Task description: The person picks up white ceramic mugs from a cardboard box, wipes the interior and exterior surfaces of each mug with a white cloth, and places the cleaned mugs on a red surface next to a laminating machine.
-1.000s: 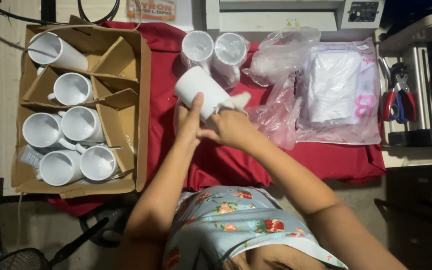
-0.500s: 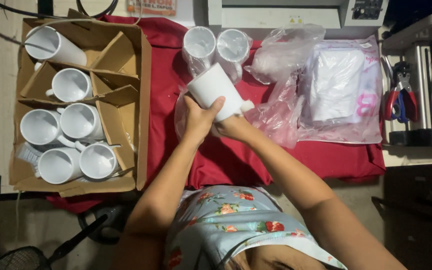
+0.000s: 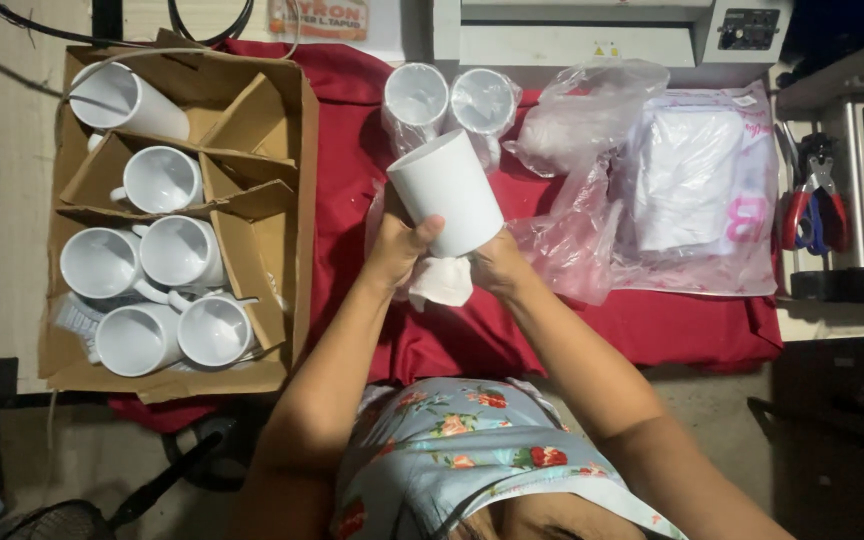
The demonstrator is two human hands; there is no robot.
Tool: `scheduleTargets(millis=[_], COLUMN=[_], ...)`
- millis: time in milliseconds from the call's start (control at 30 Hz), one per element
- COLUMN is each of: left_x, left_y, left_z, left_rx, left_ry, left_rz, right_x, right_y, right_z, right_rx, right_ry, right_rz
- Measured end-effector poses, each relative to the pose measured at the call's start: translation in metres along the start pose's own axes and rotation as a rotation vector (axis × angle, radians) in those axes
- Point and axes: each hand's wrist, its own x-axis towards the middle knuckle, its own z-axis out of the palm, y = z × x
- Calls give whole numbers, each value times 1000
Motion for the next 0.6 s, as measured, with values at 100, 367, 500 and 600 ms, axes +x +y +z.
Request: scheduleTargets(millis=[100, 367, 500, 600], left_x=[4, -9, -10, -9], left_y=[-14, 18, 28, 35], left_z=[-19, -12, -15, -21], left_rx=[-21, -18, 298, 344], left_ry=[-49, 142, 235, 200], left_rz=[34, -148, -107, -45], right_x=[3, 16, 10, 8], right_y=[-1, 16, 52, 54], right_z=[9, 14, 15, 26], right_rx=[29, -1080, -1361, -1182], right_ry=[27, -52, -69, -44], right_rz=[-18, -379, -447, -424])
